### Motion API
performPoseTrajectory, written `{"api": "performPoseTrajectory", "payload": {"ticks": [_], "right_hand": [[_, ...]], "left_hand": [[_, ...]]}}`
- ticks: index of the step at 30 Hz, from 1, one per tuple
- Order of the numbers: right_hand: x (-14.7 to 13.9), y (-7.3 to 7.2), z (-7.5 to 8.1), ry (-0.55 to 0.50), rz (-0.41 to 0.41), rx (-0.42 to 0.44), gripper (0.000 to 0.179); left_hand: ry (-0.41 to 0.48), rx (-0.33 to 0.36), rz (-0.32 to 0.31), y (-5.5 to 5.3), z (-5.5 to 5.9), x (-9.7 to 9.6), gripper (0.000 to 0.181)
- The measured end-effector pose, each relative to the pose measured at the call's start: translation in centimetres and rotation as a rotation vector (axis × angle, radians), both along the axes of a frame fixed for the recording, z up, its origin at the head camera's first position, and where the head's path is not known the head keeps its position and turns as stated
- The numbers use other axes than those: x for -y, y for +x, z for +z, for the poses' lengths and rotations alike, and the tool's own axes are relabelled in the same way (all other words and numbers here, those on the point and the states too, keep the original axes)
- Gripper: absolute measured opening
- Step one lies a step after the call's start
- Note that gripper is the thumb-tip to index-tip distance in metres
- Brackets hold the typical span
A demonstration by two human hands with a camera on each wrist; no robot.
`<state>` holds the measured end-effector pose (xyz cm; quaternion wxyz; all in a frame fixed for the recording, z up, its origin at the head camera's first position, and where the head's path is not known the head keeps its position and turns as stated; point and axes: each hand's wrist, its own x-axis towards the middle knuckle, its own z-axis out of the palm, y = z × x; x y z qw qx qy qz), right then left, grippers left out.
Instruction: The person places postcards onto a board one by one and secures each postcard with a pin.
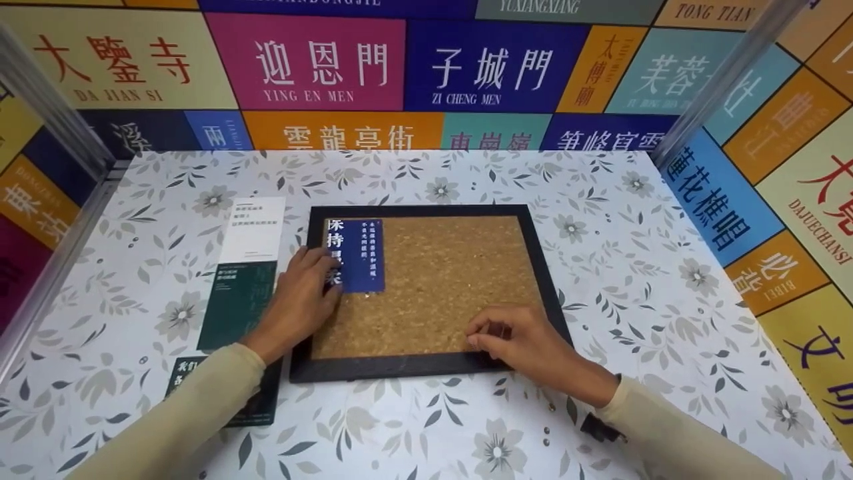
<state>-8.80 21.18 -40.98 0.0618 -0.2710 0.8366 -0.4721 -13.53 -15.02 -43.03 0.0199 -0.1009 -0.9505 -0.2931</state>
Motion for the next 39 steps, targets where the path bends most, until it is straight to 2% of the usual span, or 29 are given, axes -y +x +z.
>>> {"api": "performPoseTrajectory", "payload": {"ticks": [5, 11, 19, 24, 33, 39], "right_hand": [[1.0, -0.9, 0.0, -0.004, -0.027, 0.053, 0.006], [2.3, -1.9, 0.1, -0.045, -0.052, 0.138, 0.005], [3.5, -3.2, 0.2, -0.012, -0.084, 0.156, 0.007], [4.0, -3.7, 0.1, -0.017, -0.09, 0.217, 0.009], [4.5, -4.4, -0.1, -0.056, -0.096, 0.225, 0.009], [5.0, -4.8, 0.6, -0.09, -0.104, 0.246, 0.013]], "left_hand": [[-0.005, 0.007, 0.002, 0.0, 0.0, 0.0, 0.038], [-0.017, -0.019, -0.004, 0.0, 0.0, -0.1, 0.035], [-0.024, -0.015, 0.0, 0.0, -0.1, -0.1, 0.035], [-0.024, -0.01, 0.001, 0.0, -0.1, -0.1, 0.037], [-0.022, -0.009, 0.002, -0.1, -0.2, -0.1, 0.036], [-0.023, -0.028, -0.002, -0.1, -0.2, -0.1, 0.035]]}}
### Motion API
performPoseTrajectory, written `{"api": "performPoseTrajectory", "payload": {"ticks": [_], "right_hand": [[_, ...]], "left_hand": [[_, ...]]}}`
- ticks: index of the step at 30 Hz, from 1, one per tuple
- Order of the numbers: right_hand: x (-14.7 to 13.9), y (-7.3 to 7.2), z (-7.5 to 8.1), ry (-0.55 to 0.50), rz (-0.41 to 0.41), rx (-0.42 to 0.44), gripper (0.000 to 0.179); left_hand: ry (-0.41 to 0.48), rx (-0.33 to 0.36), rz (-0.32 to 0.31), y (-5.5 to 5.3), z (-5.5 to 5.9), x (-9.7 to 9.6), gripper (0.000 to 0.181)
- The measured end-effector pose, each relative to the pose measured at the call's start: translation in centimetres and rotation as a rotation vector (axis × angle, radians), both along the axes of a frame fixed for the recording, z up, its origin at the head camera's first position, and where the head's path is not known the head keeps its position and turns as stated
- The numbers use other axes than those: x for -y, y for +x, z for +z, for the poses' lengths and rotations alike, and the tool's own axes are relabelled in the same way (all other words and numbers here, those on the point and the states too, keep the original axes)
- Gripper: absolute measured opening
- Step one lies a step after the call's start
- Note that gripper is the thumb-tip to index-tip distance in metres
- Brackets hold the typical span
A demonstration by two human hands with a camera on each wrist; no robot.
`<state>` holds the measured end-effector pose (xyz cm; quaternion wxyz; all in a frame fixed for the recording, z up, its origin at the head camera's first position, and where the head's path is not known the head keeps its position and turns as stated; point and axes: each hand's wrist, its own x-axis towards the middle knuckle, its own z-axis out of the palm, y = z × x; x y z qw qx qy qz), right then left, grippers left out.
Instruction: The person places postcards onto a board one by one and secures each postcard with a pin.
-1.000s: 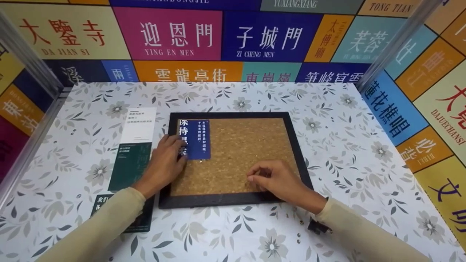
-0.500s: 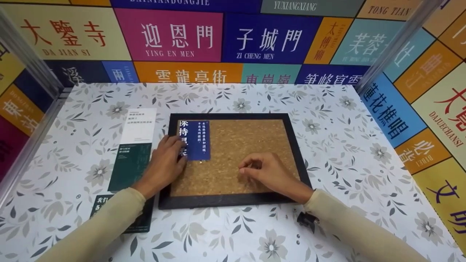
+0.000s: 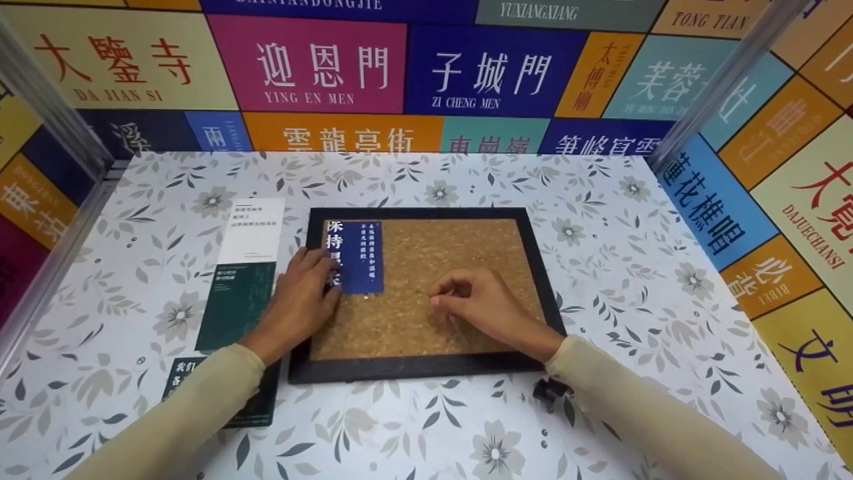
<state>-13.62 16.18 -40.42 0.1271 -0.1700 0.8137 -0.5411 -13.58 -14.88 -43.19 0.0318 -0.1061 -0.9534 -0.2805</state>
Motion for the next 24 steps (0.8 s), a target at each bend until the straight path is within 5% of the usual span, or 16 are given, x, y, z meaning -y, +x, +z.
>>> {"api": "performPoseTrajectory", "payload": {"ticks": [24], "right_hand": [[2.1, -2.1, 0.5, -0.016, -0.06, 0.139, 0.015]], "left_hand": [[0.082, 0.037, 0.022, 0.1, -0.2, 0.2, 0.035]]}}
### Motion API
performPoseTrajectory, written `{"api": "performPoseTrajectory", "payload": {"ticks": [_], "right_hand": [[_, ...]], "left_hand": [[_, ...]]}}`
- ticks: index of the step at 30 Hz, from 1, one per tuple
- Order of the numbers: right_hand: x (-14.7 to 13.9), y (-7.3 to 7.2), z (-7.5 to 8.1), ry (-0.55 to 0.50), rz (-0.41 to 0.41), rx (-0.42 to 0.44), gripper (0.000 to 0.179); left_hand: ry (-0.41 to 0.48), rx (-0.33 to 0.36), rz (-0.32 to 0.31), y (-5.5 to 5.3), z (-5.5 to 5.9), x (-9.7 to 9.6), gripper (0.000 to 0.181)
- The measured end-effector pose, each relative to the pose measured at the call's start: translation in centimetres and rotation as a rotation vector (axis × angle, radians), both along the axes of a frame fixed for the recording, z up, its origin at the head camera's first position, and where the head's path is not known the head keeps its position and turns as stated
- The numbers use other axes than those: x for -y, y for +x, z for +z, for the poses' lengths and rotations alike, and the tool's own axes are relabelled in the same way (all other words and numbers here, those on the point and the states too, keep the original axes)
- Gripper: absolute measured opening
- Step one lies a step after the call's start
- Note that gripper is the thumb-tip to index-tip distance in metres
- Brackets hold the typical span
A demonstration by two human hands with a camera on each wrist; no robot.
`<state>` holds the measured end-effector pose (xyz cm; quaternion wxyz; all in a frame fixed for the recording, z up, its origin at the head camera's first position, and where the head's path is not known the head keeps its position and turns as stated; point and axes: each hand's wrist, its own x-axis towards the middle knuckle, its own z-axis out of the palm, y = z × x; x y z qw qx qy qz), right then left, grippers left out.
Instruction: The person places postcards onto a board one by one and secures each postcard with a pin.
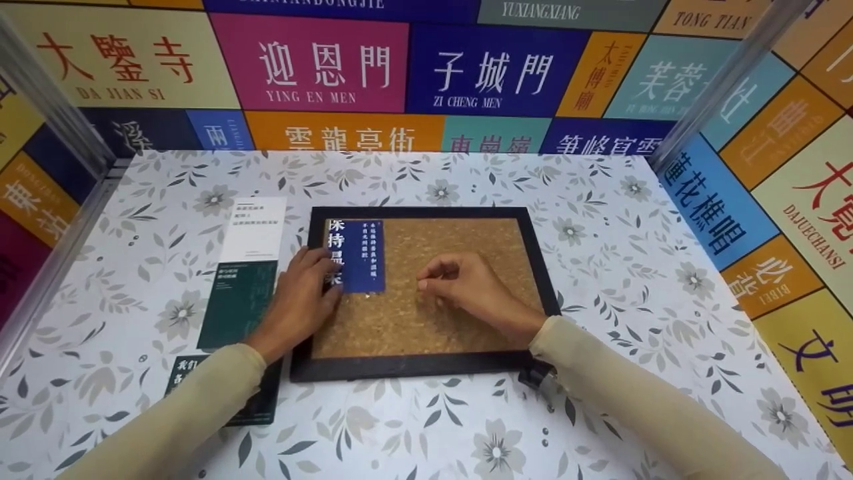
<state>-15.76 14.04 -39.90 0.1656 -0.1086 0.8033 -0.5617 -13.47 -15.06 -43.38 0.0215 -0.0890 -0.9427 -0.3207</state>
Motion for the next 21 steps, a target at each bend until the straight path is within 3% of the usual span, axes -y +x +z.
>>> {"api": "performPoseTrajectory", "payload": {"ticks": [4, 10, 21], "right_hand": [[0.2, -0.4, 0.0, -0.019, -0.013, 0.037, 0.016], [0.6, -0.9, -0.1, -0.052, 0.003, 0.018, 0.017], [1.4, -1.9, -0.5, -0.039, -0.025, 0.022, 0.014]], "left_hand": [[0.034, 0.001, 0.011, 0.0, 0.0, 0.1, 0.035], [0.054, -0.045, 0.006, 0.2, -0.2, 0.2, 0.035], [0.063, -0.013, 0.01, 0.2, -0.2, 0.2, 0.035]]}}
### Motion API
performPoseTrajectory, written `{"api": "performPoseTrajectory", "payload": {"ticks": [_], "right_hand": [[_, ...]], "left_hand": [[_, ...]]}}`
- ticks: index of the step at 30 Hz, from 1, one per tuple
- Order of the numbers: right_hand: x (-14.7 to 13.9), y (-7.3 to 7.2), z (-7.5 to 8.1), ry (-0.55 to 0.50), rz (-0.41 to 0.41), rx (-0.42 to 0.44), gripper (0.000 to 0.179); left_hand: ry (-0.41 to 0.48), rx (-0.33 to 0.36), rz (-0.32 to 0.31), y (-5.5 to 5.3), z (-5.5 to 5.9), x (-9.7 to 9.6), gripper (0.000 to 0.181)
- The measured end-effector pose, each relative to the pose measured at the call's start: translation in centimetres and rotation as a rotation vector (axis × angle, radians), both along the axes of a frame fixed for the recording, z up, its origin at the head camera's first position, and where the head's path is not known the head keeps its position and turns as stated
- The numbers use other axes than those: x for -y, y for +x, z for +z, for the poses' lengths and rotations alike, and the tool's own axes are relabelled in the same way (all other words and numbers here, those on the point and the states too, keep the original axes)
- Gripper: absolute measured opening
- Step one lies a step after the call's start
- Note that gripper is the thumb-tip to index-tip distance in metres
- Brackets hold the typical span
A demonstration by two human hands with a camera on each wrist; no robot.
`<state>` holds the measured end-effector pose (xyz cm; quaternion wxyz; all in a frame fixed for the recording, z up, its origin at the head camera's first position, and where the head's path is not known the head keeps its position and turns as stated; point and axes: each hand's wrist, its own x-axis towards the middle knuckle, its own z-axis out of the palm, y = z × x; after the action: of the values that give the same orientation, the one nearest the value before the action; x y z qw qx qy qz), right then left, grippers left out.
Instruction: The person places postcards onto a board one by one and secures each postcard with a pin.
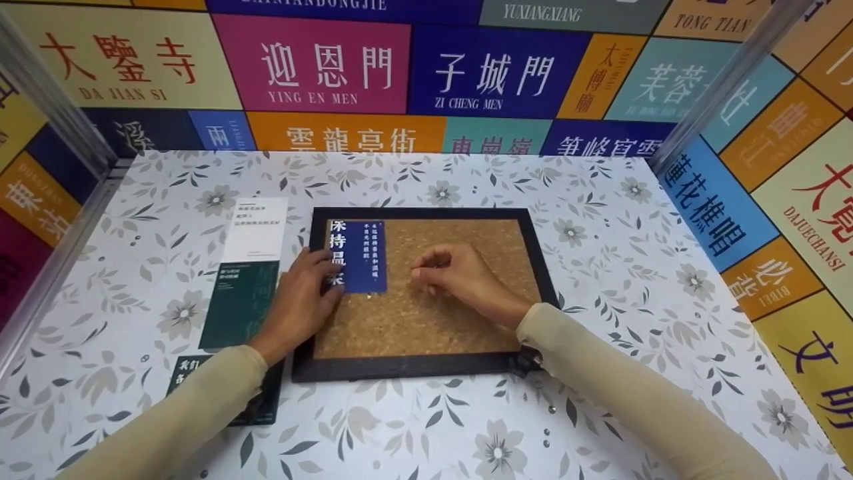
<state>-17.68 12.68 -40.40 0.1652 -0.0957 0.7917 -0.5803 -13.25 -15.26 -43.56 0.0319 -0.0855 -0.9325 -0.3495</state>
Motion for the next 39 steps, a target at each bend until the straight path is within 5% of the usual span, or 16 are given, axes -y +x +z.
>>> {"api": "performPoseTrajectory", "payload": {"ticks": [39], "right_hand": [[1.2, -2.0, -0.8, 0.021, -0.031, -0.019, 0.011]], "left_hand": [[-0.023, 0.071, -0.023, 0.2, 0.3, 0.4, 0.049]]}}
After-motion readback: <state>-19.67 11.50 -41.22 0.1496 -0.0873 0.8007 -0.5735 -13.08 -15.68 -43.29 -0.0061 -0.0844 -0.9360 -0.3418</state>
